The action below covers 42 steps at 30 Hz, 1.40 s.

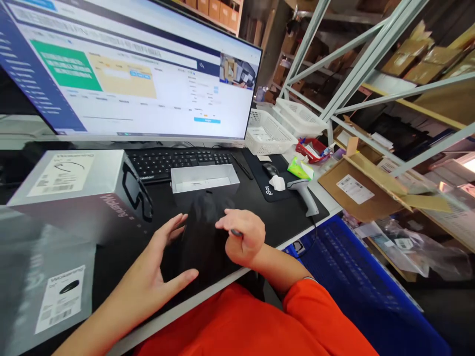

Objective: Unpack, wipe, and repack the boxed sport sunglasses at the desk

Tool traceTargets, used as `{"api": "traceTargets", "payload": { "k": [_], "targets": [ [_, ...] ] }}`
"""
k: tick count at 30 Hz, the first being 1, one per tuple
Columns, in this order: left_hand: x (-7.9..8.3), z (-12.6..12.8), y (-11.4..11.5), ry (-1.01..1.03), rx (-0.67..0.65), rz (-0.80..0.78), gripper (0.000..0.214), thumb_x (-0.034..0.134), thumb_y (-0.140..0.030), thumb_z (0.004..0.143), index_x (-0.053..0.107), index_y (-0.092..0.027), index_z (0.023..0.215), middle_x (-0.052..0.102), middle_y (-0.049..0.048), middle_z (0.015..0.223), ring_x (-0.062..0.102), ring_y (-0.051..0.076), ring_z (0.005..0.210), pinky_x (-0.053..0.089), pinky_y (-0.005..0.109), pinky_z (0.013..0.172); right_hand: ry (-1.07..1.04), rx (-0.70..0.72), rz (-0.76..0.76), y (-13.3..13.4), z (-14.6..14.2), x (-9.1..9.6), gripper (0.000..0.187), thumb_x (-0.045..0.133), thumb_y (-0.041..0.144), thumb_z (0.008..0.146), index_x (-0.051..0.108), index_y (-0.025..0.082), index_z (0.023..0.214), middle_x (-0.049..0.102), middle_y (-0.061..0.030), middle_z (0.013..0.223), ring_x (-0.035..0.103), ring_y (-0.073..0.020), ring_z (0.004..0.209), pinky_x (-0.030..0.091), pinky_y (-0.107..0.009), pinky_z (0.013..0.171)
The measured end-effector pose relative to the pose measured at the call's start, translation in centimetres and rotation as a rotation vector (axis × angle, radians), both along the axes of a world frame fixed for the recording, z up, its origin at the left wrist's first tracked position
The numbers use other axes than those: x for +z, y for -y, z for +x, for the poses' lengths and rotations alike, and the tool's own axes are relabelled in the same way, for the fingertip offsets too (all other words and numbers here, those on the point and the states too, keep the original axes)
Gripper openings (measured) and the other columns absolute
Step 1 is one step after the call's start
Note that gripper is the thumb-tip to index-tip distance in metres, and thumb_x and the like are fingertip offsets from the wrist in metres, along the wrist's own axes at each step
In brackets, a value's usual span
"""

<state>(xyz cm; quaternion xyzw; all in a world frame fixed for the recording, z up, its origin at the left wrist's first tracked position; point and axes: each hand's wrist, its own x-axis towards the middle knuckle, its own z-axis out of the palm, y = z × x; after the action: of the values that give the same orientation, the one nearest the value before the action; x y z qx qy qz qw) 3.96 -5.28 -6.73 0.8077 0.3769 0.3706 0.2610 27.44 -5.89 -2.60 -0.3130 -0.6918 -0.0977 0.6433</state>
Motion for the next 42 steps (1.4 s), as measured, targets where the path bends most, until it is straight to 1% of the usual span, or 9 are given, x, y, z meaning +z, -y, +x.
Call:
{"api": "traceTargets", "payload": {
  "k": [5, 12, 19, 22, 28, 32, 36, 39, 42],
  "targets": [
    [-0.6, 1.1, 0.4, 0.099, 0.049, 0.037, 0.095, 0.069, -0.056, 0.094, 0.024, -0.026, 0.172, 0.053, 0.0210, 0.161, 0.065, 0.037, 0.139, 0.062, 0.053, 0.112, 0.289, 0.235, -0.094, 0.2, 0.3, 2.1, 0.018, 0.052, 0.037, 0.108, 0.066, 0.031, 0.098, 0.081, 0.0028, 0.079, 0.077, -0.0151, 0.066, 0.070, -0.035, 0.082],
    [1.3, 2.3, 0.7, -0.024, 0.143, 0.185, 0.092, 0.067, -0.048, 0.093, 0.025, -0.022, 0.170, 0.055, 0.0223, 0.155, 0.067, 0.038, 0.135, 0.064, 0.055, 0.108, -0.145, 0.171, -0.455, -1.7, 0.2, 7.2, 0.032, 0.055, 0.037, 0.109, 0.071, 0.023, 0.086, 0.077, -0.0004, 0.072, 0.073, -0.0155, 0.068, 0.062, -0.029, 0.073],
    [3.6, 1.3, -0.4, -0.165, -0.028, 0.393, 0.090, 0.062, -0.031, 0.091, 0.024, -0.017, 0.171, 0.051, 0.0205, 0.158, 0.056, 0.035, 0.145, 0.057, 0.048, 0.118, -0.022, 0.524, -0.845, -6.7, 1.3, 10.1, 0.044, 0.063, 0.057, 0.105, 0.069, 0.020, 0.083, 0.075, 0.0002, 0.072, 0.071, -0.0154, 0.073, 0.058, -0.028, 0.078],
    [3.4, 0.9, -0.2, -0.151, -0.053, 0.393, 0.092, 0.064, -0.034, 0.089, 0.026, -0.018, 0.171, 0.054, 0.0195, 0.153, 0.062, 0.035, 0.138, 0.060, 0.047, 0.114, 0.089, 0.667, -0.945, -7.8, 0.9, 9.7, 0.045, 0.064, 0.059, 0.104, 0.069, 0.019, 0.085, 0.076, -0.0002, 0.074, 0.073, -0.0159, 0.077, 0.059, -0.029, 0.083],
    [4.6, 1.1, -0.9, -0.193, 0.098, 0.468, 0.086, 0.061, -0.036, 0.088, 0.032, -0.021, 0.168, 0.059, 0.0178, 0.145, 0.065, 0.038, 0.127, 0.064, 0.052, 0.105, 0.064, 0.557, -0.867, -7.6, 3.0, 8.5, 0.019, 0.063, 0.033, 0.106, 0.069, 0.020, 0.118, 0.083, -0.0060, 0.106, 0.079, -0.0171, 0.094, 0.064, -0.030, 0.086],
    [5.6, 1.8, -0.9, -0.305, 0.146, 0.702, 0.085, 0.058, -0.026, 0.090, 0.030, -0.020, 0.169, 0.061, 0.0200, 0.143, 0.065, 0.037, 0.126, 0.062, 0.051, 0.104, 0.242, 0.577, -0.789, -3.8, 6.2, 8.2, 0.050, 0.071, 0.040, 0.103, 0.059, 0.027, 0.150, 0.068, -0.0118, 0.151, 0.072, -0.0227, 0.133, 0.064, -0.035, 0.101],
    [4.7, 3.9, 0.1, -0.387, 0.060, 0.894, 0.075, 0.054, -0.013, 0.089, 0.044, -0.019, 0.163, 0.066, 0.0173, 0.142, 0.063, 0.034, 0.130, 0.051, 0.049, 0.115, 0.323, 0.437, -0.766, 0.9, 7.3, 4.6, 0.117, 0.103, 0.043, 0.067, 0.041, 0.027, 0.166, 0.052, -0.0200, 0.166, 0.057, -0.0325, 0.151, 0.053, -0.047, 0.121],
    [3.4, 5.3, -0.8, -0.336, -0.042, 0.827, 0.071, 0.061, -0.032, 0.097, 0.043, -0.019, 0.164, 0.063, 0.0160, 0.150, 0.061, 0.032, 0.135, 0.049, 0.045, 0.120, 0.105, 0.275, -0.829, 2.8, 8.0, 1.5, 0.101, 0.100, 0.044, 0.071, 0.050, 0.029, 0.158, 0.062, -0.0162, 0.155, 0.066, -0.0316, 0.140, 0.055, -0.047, 0.118],
    [2.2, 5.9, -4.0, -0.230, -0.090, 0.693, 0.082, 0.055, -0.059, 0.102, 0.032, -0.019, 0.170, 0.054, 0.0180, 0.160, 0.057, 0.031, 0.144, 0.052, 0.044, 0.121, -0.125, 0.243, -0.814, 3.5, 10.2, 1.0, 0.082, 0.093, 0.045, 0.078, 0.058, 0.029, 0.150, 0.065, -0.0149, 0.152, 0.068, -0.0315, 0.135, 0.058, -0.044, 0.113]
  ]
}}
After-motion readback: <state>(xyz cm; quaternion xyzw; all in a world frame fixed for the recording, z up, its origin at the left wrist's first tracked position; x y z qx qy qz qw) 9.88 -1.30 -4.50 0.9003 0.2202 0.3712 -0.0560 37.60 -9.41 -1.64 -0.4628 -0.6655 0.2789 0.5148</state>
